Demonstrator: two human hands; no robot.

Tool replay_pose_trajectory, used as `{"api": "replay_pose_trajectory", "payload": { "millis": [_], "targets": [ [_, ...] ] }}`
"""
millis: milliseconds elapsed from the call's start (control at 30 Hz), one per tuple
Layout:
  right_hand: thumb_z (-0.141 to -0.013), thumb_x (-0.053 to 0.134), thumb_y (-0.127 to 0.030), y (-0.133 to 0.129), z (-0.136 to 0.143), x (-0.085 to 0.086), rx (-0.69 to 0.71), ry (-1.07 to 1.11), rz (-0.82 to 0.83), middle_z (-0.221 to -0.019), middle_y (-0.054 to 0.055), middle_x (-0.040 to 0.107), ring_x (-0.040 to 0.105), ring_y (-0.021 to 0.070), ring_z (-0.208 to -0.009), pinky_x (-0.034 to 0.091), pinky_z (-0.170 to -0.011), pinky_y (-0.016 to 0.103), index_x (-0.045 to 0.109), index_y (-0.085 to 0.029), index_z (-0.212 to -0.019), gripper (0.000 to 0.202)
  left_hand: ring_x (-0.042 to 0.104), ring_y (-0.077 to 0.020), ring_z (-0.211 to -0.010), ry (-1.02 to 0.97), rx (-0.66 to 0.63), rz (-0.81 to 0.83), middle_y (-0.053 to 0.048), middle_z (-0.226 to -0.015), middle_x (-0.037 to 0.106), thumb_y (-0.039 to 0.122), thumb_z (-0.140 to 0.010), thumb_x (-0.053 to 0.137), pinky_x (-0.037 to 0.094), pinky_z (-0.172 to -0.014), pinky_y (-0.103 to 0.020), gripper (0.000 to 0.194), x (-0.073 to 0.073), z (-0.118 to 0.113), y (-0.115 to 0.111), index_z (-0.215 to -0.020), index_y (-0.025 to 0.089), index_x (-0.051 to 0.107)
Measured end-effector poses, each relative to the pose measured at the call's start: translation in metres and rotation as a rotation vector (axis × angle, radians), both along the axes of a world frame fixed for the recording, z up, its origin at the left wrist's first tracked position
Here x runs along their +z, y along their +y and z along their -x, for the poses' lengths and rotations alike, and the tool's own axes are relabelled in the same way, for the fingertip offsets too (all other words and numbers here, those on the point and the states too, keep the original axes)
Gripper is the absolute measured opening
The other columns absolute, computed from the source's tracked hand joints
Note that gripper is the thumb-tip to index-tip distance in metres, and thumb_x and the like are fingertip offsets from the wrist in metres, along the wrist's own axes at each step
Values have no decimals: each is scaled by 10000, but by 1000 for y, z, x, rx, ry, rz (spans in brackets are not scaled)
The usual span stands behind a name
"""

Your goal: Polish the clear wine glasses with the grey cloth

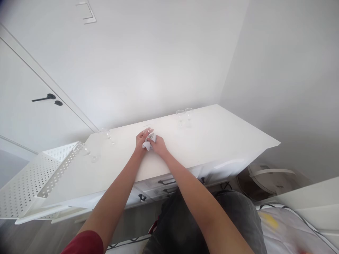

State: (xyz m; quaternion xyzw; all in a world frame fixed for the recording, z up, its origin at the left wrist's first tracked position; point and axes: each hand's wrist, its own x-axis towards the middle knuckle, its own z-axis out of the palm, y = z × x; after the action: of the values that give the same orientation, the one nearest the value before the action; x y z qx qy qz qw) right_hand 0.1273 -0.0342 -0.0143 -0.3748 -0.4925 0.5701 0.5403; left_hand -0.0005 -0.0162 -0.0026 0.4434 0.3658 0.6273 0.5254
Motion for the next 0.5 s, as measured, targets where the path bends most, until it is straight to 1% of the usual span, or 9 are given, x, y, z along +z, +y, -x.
{"api": "replay_pose_trajectory", "payload": {
  "millis": [33,133,167,200,233,333,367,400,500],
  "targets": [
    [-741,816,-555,-1,-1,0,47,34,26,-756,16,672,583,158,-690,453,-624,278,673,-190,-797,395,738,-282,-947,-3,-11,-3,-207,-1228,738,574,-708,857,574,-821,-401,641,0,0,-1,-1155,129,745],
    [-754,779,-646,-4,-6,4,361,240,148,-786,45,696,630,187,-684,498,-634,319,681,-188,-868,481,741,-293,-940,-9,-122,7,-207,-1239,729,721,-746,752,585,-773,-401,724,1,0,-3,-1167,132,743],
    [-747,785,-652,-5,-8,6,416,284,165,-806,53,706,642,193,-695,510,-647,328,685,-187,-888,496,740,-293,-945,-16,-150,10,-203,-1256,722,751,-748,729,586,-765,-401,750,1,1,-2,-1183,140,739],
    [-731,809,-633,-6,-8,7,416,295,157,-828,56,713,649,194,-714,516,-663,328,692,-186,-904,494,739,-291,-949,-27,-157,7,-198,-1270,717,759,-748,725,585,-765,-401,757,1,1,-2,-1195,149,735],
    [-710,843,-593,-7,-9,7,374,274,133,-845,53,718,650,190,-736,517,-677,319,699,-185,-913,478,737,-285,-950,-38,-141,-3,-194,-1275,715,743,-748,738,581,-773,-400,741,1,2,-1,-1199,155,732],
    [-668,904,-454,-7,-6,7,209,206,75,-876,36,722,643,176,-789,507,-702,287,708,-187,-927,421,727,-273,-963,-66,-37,-29,-186,-1259,720,640,-755,804,569,-822,-399,641,-1,2,1,-1167,154,734],
    [-679,895,-440,-6,-6,7,213,228,92,-873,34,720,640,175,-788,508,-698,285,702,-186,-919,400,723,-279,-983,-76,-33,-27,-185,-1258,719,639,-762,798,566,-838,-402,640,-1,2,1,-1174,153,732],
    [-704,873,-441,-6,-6,7,252,278,132,-858,34,715,636,174,-775,509,-683,286,690,-186,-899,370,718,-287,-1007,-86,-59,-21,-184,-1256,718,663,-769,779,566,-851,-407,664,-2,2,1,-1190,151,727],
    [-798,768,-433,-6,-8,8,420,446,286,-777,27,682,621,173,-714,511,-613,284,631,-196,-817,274,702,-293,-1050,-133,-218,-32,-179,-1259,705,763,-759,716,571,-878,-414,784,-2,2,-1,-1247,149,709]
  ]
}}
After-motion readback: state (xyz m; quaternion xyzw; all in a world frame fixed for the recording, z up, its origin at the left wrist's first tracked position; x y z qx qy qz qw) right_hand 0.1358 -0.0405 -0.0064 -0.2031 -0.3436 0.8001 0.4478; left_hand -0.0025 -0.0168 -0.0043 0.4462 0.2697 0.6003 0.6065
